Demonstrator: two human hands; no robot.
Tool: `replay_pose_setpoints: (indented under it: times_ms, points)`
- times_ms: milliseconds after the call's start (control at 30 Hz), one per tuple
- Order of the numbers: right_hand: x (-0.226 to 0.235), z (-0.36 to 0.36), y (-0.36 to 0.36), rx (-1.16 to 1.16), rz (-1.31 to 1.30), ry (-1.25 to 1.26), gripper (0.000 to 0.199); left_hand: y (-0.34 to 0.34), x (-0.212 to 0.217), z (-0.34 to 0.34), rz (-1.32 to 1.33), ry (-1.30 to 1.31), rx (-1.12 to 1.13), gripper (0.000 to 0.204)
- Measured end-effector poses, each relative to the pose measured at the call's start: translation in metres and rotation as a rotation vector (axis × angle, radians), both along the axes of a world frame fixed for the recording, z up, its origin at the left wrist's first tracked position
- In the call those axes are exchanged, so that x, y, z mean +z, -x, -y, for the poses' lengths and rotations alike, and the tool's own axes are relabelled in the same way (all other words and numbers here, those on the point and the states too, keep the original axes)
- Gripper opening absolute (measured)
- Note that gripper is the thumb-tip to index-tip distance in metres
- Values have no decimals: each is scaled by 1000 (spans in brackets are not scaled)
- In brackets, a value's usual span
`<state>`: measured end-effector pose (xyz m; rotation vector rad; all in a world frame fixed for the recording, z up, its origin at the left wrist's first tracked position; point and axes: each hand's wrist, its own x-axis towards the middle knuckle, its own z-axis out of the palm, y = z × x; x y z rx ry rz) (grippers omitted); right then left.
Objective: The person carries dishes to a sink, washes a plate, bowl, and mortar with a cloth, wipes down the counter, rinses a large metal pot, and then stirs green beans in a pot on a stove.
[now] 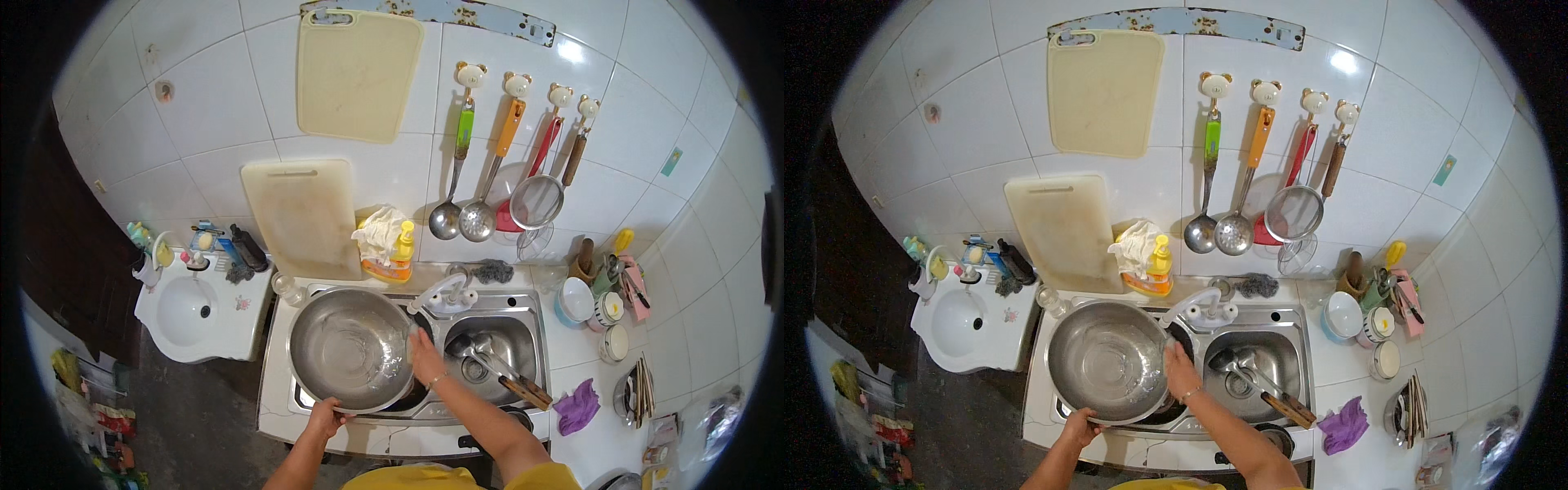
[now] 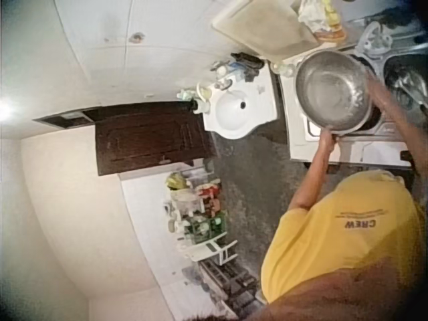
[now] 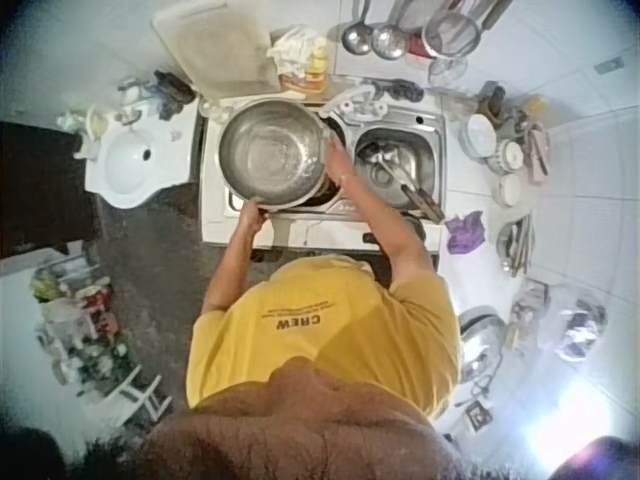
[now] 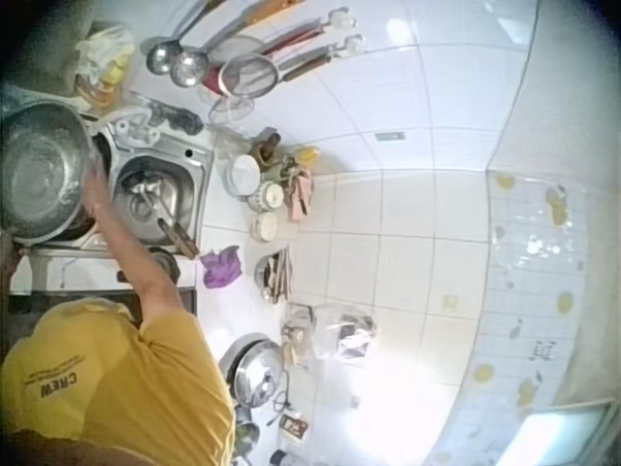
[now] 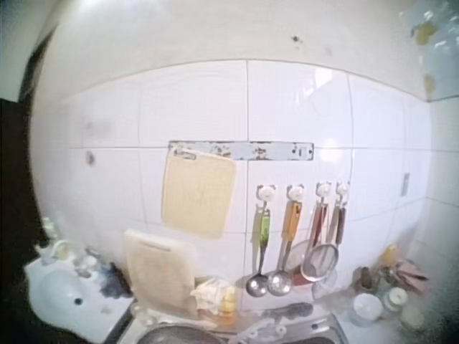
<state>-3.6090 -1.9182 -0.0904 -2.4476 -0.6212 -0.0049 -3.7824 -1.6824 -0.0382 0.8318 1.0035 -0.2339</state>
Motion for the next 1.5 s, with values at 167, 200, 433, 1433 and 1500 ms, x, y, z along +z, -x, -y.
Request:
replay_pose_setpoints:
  times_ms: [167, 200, 433, 1433, 1500]
  points:
    - [24, -3, -38, -172, -367, -218, 46, 2, 16, -4, -8, -14, -104, 21]
    - [27, 0, -43, -199, -443, -185, 46, 3, 15, -6, -14, -16, -123, 21]
    - [77, 7, -39, -85, -452, 107, 45, 6, -8, -23, -88, 269, -222, 26]
    - [90, -27, 54, -102, 83, -341, 60, -57, -80, -20, -16, 244, 153, 22]
    - [91, -21, 53, -136, 77, -368, 61, -60, -94, -22, 68, 286, 155, 28]
